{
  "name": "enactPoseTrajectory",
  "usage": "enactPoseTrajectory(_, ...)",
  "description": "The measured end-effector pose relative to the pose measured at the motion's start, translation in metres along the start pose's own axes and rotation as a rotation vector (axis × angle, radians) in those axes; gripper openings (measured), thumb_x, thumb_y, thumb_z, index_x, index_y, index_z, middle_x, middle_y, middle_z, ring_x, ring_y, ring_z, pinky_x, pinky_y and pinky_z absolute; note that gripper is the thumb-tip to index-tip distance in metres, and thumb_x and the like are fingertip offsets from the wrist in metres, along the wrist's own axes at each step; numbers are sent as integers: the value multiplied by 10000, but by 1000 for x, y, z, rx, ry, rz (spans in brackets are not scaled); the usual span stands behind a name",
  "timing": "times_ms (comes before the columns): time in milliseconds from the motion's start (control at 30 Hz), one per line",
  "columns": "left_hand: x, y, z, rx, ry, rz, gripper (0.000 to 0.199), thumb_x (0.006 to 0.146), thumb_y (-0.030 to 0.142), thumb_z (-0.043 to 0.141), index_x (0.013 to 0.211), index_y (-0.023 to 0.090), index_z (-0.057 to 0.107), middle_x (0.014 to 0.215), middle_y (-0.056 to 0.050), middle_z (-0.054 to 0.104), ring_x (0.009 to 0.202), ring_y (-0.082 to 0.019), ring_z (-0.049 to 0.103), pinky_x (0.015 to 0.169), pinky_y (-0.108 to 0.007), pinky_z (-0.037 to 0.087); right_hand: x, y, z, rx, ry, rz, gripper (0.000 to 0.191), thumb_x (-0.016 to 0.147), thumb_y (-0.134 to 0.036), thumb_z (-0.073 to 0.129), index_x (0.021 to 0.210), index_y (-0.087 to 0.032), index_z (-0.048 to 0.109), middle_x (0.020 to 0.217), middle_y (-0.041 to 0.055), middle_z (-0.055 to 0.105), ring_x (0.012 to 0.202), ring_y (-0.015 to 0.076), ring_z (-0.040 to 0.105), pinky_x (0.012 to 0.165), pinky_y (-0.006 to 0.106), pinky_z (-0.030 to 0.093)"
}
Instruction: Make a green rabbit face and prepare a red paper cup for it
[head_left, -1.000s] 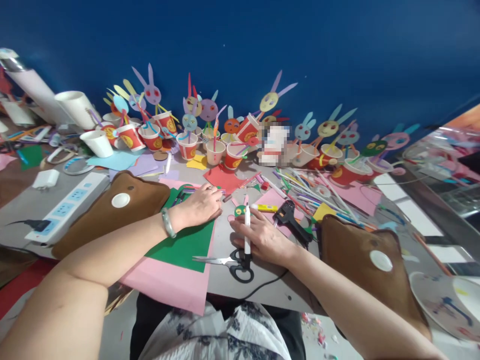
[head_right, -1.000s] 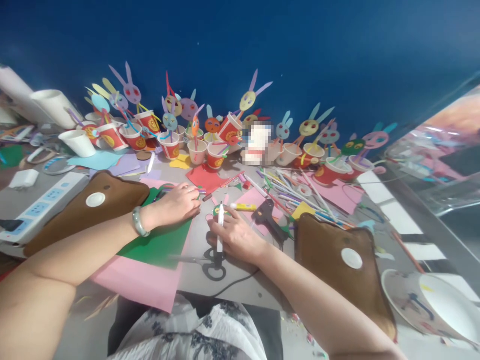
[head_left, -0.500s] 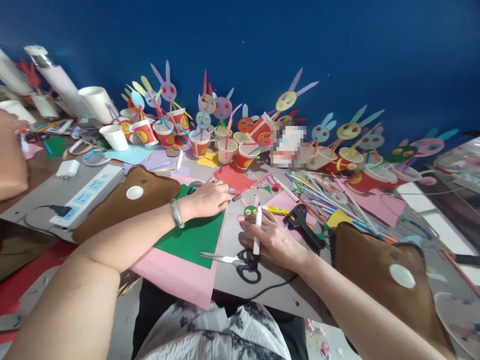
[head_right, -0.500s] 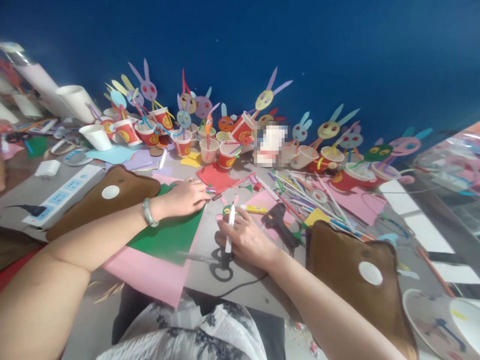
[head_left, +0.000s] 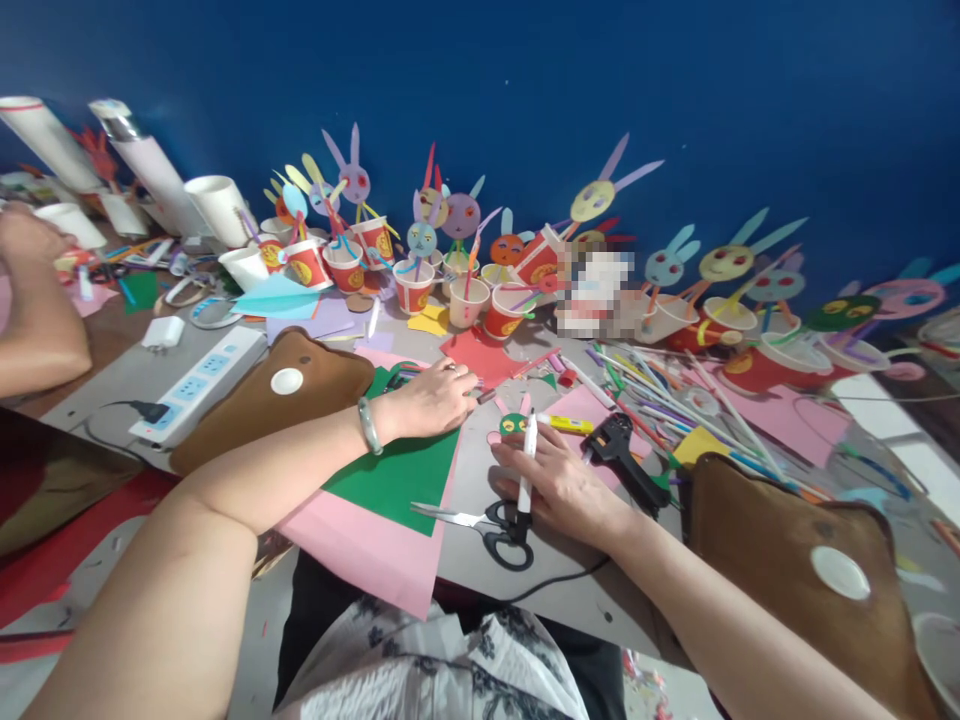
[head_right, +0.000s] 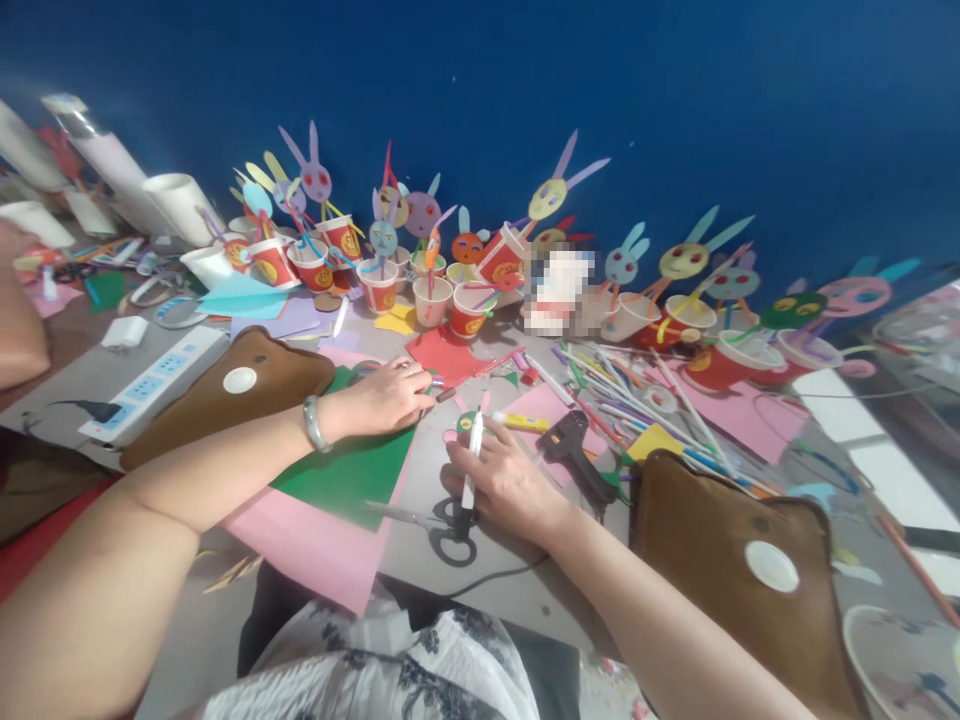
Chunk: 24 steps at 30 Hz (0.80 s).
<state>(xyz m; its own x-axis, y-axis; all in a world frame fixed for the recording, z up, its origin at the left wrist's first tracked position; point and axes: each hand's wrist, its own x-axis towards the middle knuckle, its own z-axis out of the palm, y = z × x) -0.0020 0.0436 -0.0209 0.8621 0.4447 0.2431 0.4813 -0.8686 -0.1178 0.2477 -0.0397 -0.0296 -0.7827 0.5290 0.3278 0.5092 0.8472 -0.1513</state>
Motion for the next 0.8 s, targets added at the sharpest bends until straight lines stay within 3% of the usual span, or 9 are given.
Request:
enactPoseTrajectory(167,0,6,-2,13,-30,93,202,982,260,514,947,152,681,994,-113,658,967,-268,582,851,-404,410,0,0,1,-8,4,3,264,976,-210,572,1238,-177,577,1086,137,732,1060,290,679,990,517,506)
enactPoseTrajectory(433,2,4,-4,-67,-13,167,200,967,283,538,880,164,673,979,-104,693,968,-259,592,876,-399,419,-2,2,3,3,15,15,295,973,-225,586,1263,-171,581,1060,142,716,1014,289,676,936,493,537)
enactPoseTrajectory(633,3,-6,-15,-166,-27,-17,147,884,172,525,780,177,628,793,-58,688,862,-225,598,820,-381,394,-3,1,3,11,-6,39,311,989,-242,565,1291,-172,569,1093,163,714,998,294,680,855,453,566)
enactPoseTrajectory(800,1,-10,-17,-230,-10,-217,135,844,144,522,869,173,652,787,-51,676,801,-206,596,797,-357,391,-6,1,4,56,-6,90,358,976,-256,592,1332,-218,577,1142,152,711,1050,295,678,910,464,562)
